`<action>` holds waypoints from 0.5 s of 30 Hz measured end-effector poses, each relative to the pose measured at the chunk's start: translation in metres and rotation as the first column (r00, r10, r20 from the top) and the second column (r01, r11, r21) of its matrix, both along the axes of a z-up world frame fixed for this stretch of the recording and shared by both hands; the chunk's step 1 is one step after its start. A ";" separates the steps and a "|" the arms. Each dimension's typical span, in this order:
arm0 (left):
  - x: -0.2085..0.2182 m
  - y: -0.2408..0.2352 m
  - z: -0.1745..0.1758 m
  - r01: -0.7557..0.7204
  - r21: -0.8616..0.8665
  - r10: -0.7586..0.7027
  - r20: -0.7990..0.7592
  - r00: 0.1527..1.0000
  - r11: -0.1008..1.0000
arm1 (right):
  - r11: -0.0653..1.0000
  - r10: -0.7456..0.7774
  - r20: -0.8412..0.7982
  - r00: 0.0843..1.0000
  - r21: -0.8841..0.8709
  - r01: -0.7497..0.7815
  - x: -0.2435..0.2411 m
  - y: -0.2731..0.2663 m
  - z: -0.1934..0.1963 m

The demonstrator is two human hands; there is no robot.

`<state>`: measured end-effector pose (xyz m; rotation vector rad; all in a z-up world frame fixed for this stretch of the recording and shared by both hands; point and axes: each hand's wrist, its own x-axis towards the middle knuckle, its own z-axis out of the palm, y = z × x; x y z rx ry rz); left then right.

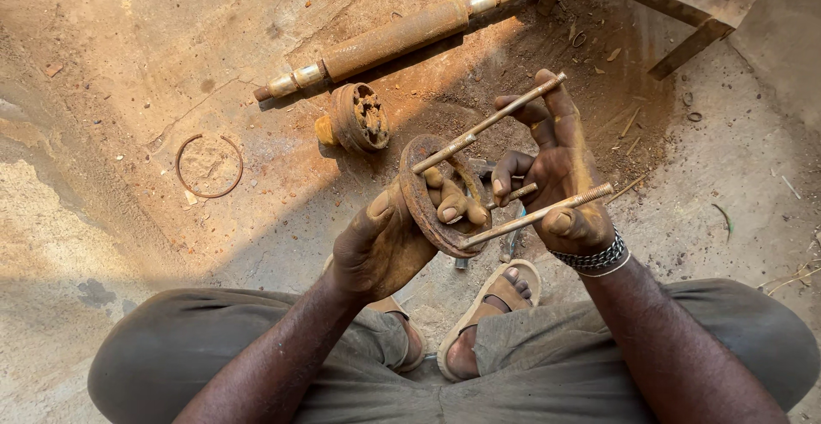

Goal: The person sits on the ground and uses a hammer and wrench to disassemble and reassemble a cylindrical metal component on a long shaft. They remove a cage-like part, hammer the shaft, and then reattach the component.

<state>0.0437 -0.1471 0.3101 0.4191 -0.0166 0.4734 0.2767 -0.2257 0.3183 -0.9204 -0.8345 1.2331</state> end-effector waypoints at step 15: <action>0.012 -0.004 0.009 0.185 0.030 -0.184 -0.045 0.982 0.982 | 0.897 -0.132 -0.672 0.729 -0.394 -0.201 -0.019 -0.013 -0.046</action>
